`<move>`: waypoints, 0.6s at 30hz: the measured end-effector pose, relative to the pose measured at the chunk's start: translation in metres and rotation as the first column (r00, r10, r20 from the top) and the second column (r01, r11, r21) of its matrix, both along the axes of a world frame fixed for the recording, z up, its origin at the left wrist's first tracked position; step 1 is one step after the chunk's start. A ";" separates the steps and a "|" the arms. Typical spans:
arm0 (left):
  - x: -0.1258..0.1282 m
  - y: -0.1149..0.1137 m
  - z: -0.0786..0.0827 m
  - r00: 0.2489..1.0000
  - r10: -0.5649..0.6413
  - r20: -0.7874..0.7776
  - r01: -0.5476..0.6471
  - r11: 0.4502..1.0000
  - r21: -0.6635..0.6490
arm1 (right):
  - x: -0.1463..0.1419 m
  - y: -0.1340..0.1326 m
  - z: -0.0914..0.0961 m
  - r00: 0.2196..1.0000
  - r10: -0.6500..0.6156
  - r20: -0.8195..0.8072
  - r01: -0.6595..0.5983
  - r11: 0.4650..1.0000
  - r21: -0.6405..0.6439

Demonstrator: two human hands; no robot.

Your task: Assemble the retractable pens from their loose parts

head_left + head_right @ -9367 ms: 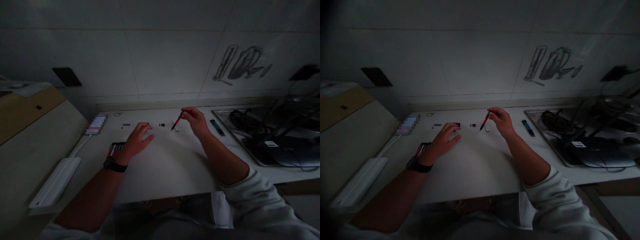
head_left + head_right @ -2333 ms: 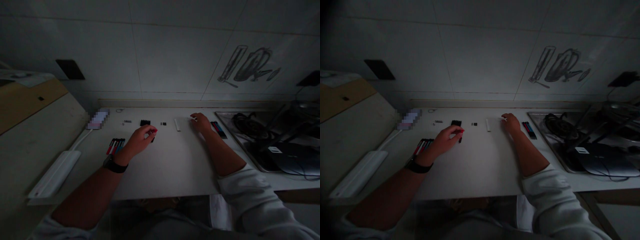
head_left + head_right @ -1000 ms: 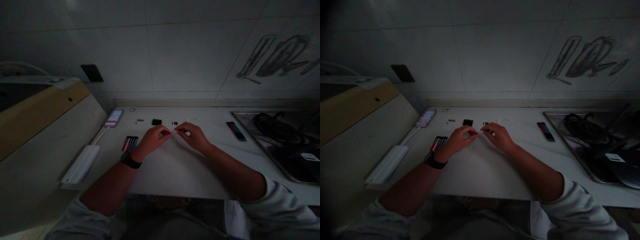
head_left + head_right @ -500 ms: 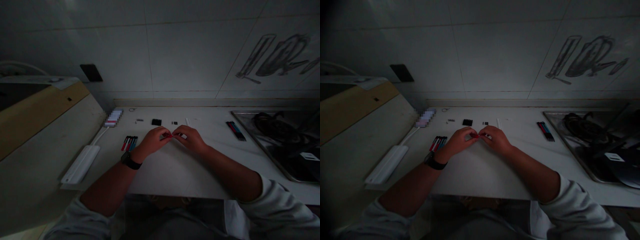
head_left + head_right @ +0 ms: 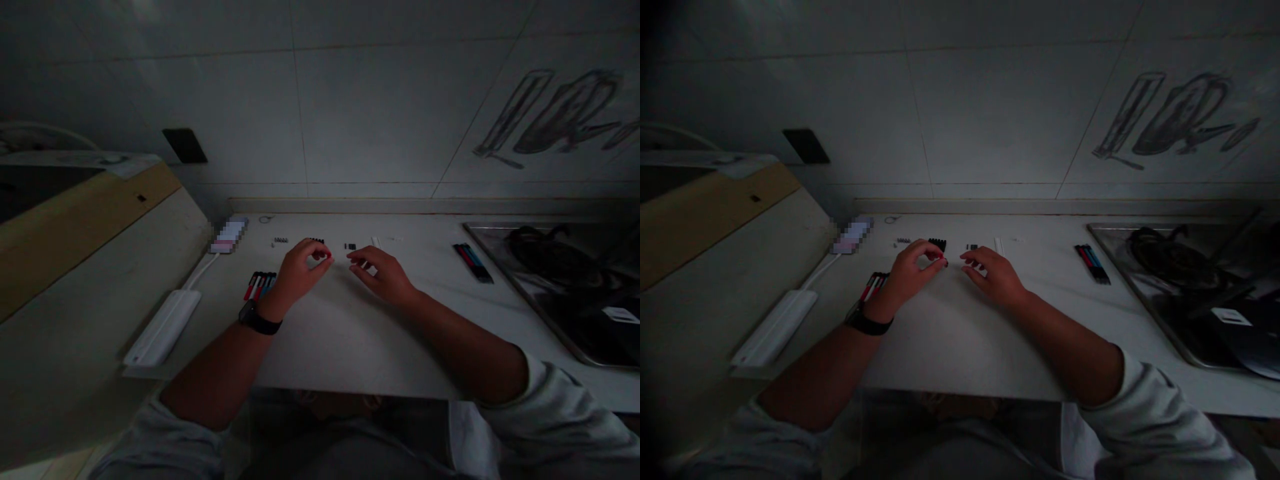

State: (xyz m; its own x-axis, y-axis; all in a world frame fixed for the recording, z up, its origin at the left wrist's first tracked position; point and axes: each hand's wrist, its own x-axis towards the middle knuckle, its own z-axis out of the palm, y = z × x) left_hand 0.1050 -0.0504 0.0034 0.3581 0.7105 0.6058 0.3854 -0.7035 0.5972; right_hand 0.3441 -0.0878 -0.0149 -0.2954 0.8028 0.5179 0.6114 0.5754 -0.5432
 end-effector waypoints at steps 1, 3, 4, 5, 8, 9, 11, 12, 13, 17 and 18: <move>0.001 -0.001 0.000 1.000 -0.023 0.011 0.023 0.999 -0.026 | 0.000 0.000 -0.001 1.000 0.010 0.011 -0.010 1.000 -0.012; 0.002 -0.003 -0.001 0.996 -0.083 0.037 0.086 0.992 -0.090 | -0.001 0.001 -0.001 0.998 0.050 0.036 -0.049 0.998 -0.025; 0.003 -0.005 -0.001 0.993 -0.113 0.043 0.117 0.986 -0.118 | -0.001 0.000 0.000 0.996 0.074 0.045 -0.073 0.997 -0.027; 0.004 -0.007 -0.001 0.989 -0.139 0.044 0.144 0.980 -0.138 | -0.002 0.000 0.001 0.994 0.095 0.050 -0.093 0.995 -0.028; 0.005 -0.010 -0.001 0.978 -0.206 0.036 0.209 0.963 -0.171 | -0.004 -0.002 0.004 0.992 0.115 0.052 -0.113 0.993 -0.037; 0.005 -0.011 -0.001 0.974 -0.223 0.034 0.225 0.958 -0.177 | -0.005 -0.003 0.004 0.992 0.114 0.051 -0.111 0.993 -0.048; 0.005 -0.011 -0.002 0.970 -0.243 0.031 0.245 0.951 -0.187 | -0.005 -0.004 0.005 0.994 0.102 0.047 -0.098 0.993 -0.067; 0.004 -0.010 -0.002 0.969 -0.243 0.035 0.246 0.951 -0.188 | -0.005 -0.004 0.006 0.995 0.094 0.044 -0.091 0.993 -0.072; 0.004 -0.009 -0.002 0.971 -0.236 0.044 0.240 0.953 -0.186 | -0.004 -0.004 0.006 0.996 0.084 0.041 -0.081 0.994 -0.071; -0.010 0.005 0.003 0.983 -0.105 0.151 0.131 0.976 -0.173 | 0.005 -0.002 0.014 0.998 0.025 0.053 -0.025 1.000 0.001; -0.016 0.011 0.004 0.980 -0.032 0.196 0.065 0.984 -0.164 | 0.008 -0.001 0.016 0.998 0.008 0.058 -0.009 1.000 0.022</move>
